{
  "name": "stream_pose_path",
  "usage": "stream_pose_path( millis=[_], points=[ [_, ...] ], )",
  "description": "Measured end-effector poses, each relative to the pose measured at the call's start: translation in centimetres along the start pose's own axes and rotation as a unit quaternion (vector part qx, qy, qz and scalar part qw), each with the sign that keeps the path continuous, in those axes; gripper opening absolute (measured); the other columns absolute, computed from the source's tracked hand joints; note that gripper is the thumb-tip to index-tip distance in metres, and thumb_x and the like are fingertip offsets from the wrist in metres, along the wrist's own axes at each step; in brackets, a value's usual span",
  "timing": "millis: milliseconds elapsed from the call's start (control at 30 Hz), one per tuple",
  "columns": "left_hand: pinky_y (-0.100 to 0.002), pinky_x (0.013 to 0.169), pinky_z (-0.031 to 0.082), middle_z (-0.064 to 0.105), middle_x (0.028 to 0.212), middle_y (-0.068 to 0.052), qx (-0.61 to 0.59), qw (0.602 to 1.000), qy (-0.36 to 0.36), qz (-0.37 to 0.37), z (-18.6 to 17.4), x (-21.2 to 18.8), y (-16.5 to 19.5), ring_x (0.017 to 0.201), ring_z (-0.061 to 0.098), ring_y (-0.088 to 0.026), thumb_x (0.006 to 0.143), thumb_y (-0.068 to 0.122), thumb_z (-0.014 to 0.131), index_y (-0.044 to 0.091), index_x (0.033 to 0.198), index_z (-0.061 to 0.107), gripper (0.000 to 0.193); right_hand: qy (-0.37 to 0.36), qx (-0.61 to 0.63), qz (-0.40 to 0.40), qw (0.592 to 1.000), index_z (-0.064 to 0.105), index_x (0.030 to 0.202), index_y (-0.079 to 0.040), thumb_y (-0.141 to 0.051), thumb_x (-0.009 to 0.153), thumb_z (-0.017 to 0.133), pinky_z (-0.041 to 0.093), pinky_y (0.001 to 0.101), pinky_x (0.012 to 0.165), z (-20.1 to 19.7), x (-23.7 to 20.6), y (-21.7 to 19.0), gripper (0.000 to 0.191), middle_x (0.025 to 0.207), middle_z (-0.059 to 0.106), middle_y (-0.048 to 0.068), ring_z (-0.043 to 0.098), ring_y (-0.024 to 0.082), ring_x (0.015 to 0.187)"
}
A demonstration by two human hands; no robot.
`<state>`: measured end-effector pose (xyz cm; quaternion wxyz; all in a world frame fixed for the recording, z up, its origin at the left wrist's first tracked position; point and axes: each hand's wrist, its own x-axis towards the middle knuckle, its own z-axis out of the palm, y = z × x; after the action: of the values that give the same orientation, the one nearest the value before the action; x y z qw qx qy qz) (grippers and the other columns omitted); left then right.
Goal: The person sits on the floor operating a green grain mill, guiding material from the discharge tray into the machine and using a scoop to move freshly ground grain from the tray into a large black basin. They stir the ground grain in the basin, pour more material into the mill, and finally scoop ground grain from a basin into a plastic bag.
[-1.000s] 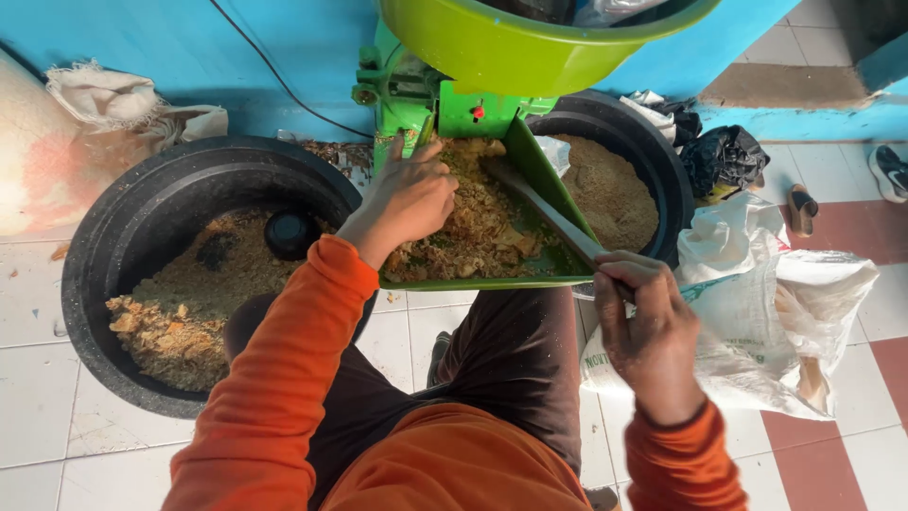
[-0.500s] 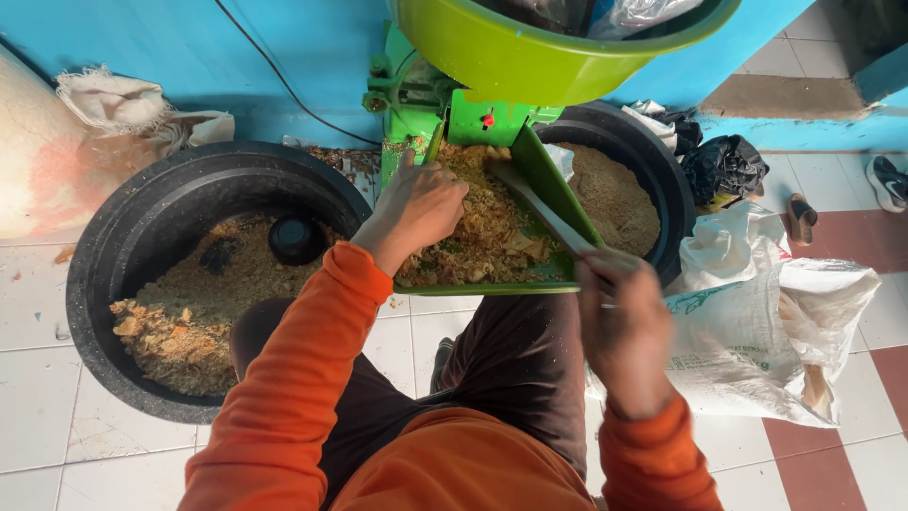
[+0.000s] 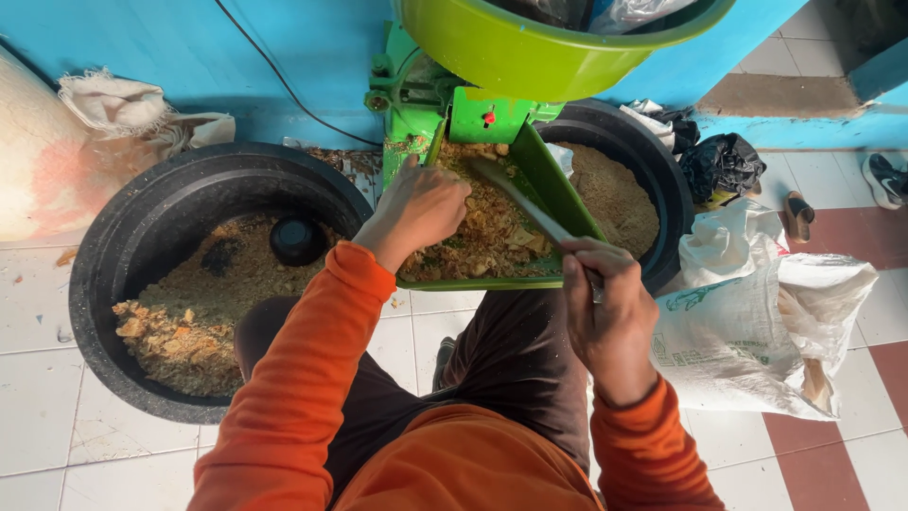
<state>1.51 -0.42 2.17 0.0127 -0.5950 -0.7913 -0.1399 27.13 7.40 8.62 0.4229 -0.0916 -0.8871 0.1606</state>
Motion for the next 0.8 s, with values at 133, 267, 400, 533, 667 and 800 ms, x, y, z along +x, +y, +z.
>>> stream_pose_path(
  millis=[133, 267, 400, 533, 667, 800],
  points=[
    [-0.057, 0.098, 0.043, 0.069, 0.078, -0.008, 0.005, 1.000, 0.007, 0.008, 0.1, -0.2, -0.1, 0.083, 0.070, -0.029, 0.091, 0.019, 0.064, 0.011, 0.086, 0.072, 0.013, -0.037, 0.007, 0.016, 0.999, 0.052, 0.112, 0.002, 0.000, 0.100, 0.069, 0.062, 0.0309, 0.074, 2.0, 0.0, 0.7, 0.021, 0.118, 0.072, 0.017, 0.076, 0.025, 0.090],
    [-0.055, 0.100, 0.044, 0.070, 0.080, -0.006, 0.067, 0.998, -0.017, 0.009, 0.2, -0.3, 0.1, 0.086, 0.070, -0.025, 0.093, 0.016, 0.062, 0.012, 0.085, 0.072, 0.013, -0.043, 0.029, -0.026, 0.998, 0.055, 0.110, 0.001, 0.000, 0.100, 0.070, 0.063, 0.0315, 0.077, 2.9, 1.1, 0.2, 0.018, 0.117, 0.071, 0.017, 0.076, 0.027, 0.096],
    [-0.057, 0.098, 0.042, 0.070, 0.079, -0.005, 0.027, 1.000, -0.002, 0.013, 0.0, -0.4, 0.3, 0.081, 0.069, -0.026, 0.096, 0.022, 0.061, 0.012, 0.087, 0.072, 0.018, 0.003, 0.007, 0.012, 1.000, 0.057, 0.111, 0.001, 0.001, 0.101, 0.069, 0.064, 0.0286, 0.077, -1.5, 0.2, -0.7, 0.015, 0.116, 0.072, 0.016, 0.077, 0.024, 0.094],
    [-0.060, 0.100, 0.040, 0.071, 0.085, -0.004, 0.017, 1.000, -0.013, 0.017, -0.4, -0.5, 0.5, 0.081, 0.070, -0.026, 0.096, 0.025, 0.060, 0.014, 0.087, 0.074, 0.021, 0.007, -0.023, 0.013, 1.000, 0.053, 0.110, 0.001, 0.000, 0.103, 0.069, 0.062, 0.0300, 0.080, -2.3, -0.2, 0.2, 0.018, 0.114, 0.073, 0.016, 0.076, 0.024, 0.094],
    [-0.059, 0.102, 0.040, 0.072, 0.089, -0.005, 0.012, 0.999, -0.027, 0.018, -0.6, -0.5, 0.6, 0.082, 0.071, -0.027, 0.096, 0.026, 0.060, 0.013, 0.091, 0.076, 0.021, -0.004, -0.031, 0.017, 0.999, 0.052, 0.109, 0.001, 0.000, 0.102, 0.071, 0.060, 0.0309, 0.077, -1.3, -0.4, 1.0, 0.020, 0.113, 0.074, 0.015, 0.076, 0.025, 0.093],
    [-0.059, 0.098, 0.041, 0.072, 0.090, -0.006, 0.009, 0.999, -0.031, 0.018, -0.6, -0.5, 0.4, 0.079, 0.072, -0.027, 0.095, 0.022, 0.060, 0.011, 0.094, 0.074, 0.018, 0.023, -0.066, 0.006, 0.998, 0.052, 0.109, -0.001, 0.002, 0.103, 0.070, 0.061, 0.0319, 0.081, -2.0, -0.5, 0.7, 0.019, 0.114, 0.073, 0.015, 0.076, 0.025, 0.097]
  ],
)
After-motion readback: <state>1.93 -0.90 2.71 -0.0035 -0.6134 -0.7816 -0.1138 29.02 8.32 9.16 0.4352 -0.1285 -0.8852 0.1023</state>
